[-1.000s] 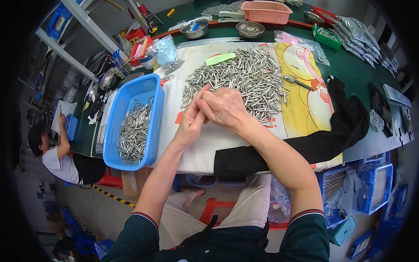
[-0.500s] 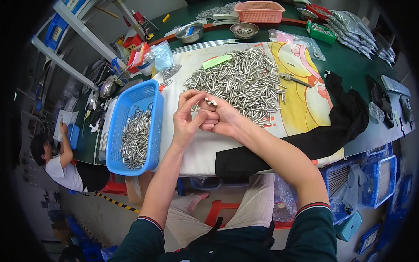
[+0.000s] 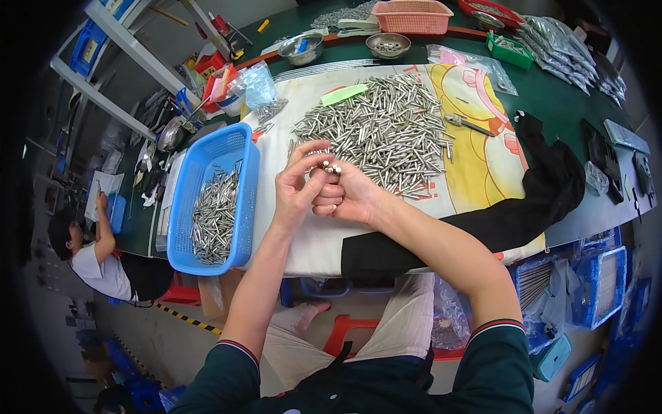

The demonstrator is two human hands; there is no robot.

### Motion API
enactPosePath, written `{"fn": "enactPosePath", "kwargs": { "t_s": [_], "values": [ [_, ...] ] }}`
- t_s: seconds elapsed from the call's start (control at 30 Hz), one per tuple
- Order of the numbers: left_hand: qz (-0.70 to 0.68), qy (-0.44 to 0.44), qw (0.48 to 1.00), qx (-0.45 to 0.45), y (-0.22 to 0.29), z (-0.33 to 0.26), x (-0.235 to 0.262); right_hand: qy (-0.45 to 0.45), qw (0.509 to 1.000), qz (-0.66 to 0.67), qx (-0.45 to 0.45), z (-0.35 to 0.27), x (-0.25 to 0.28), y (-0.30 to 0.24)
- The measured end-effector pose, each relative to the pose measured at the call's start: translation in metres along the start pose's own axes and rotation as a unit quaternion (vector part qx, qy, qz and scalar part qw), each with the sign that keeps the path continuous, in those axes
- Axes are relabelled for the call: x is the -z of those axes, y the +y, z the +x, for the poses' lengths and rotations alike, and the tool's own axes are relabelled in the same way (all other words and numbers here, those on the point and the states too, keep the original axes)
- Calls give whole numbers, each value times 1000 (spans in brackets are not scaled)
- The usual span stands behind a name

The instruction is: Inspecting and sorting small metal screws or pins into a collection basket at a factory workbench.

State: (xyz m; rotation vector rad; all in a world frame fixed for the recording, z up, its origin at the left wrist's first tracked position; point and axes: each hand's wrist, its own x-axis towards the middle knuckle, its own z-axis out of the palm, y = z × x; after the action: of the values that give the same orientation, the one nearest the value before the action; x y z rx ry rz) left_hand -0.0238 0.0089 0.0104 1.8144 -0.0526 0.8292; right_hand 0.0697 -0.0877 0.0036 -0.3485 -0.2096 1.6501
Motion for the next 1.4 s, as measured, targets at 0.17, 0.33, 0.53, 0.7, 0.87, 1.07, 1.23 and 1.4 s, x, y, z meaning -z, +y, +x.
{"fn": "enactPosePath", "kwargs": {
  "t_s": [0.17,0.33,0.53,0.7,0.87,1.07,1.23,1.4],
  "values": [
    [-7,-7,1000,18,2,0,-1,43,999,8,-2,-1,-4,0],
    [-3,-1,1000,15,-1,-1,-1,66,998,20,-4,-1,-5,1],
    [-13,8,999,33,-2,-1,-2,92,995,28,-13,0,-6,3],
    [-12,11,999,37,-4,-2,-2,128,991,29,-10,-1,-11,3],
    [-9,16,999,46,-5,-1,-2,132,990,37,-11,0,-10,3],
    [-21,18,996,80,-7,-2,-3,145,989,26,-13,0,-12,4],
    [-32,17,995,94,-7,-2,-3,164,986,27,-14,0,-11,3],
    [-29,17,995,96,-9,-2,-2,169,985,23,-18,1,-12,3]
  ]
}}
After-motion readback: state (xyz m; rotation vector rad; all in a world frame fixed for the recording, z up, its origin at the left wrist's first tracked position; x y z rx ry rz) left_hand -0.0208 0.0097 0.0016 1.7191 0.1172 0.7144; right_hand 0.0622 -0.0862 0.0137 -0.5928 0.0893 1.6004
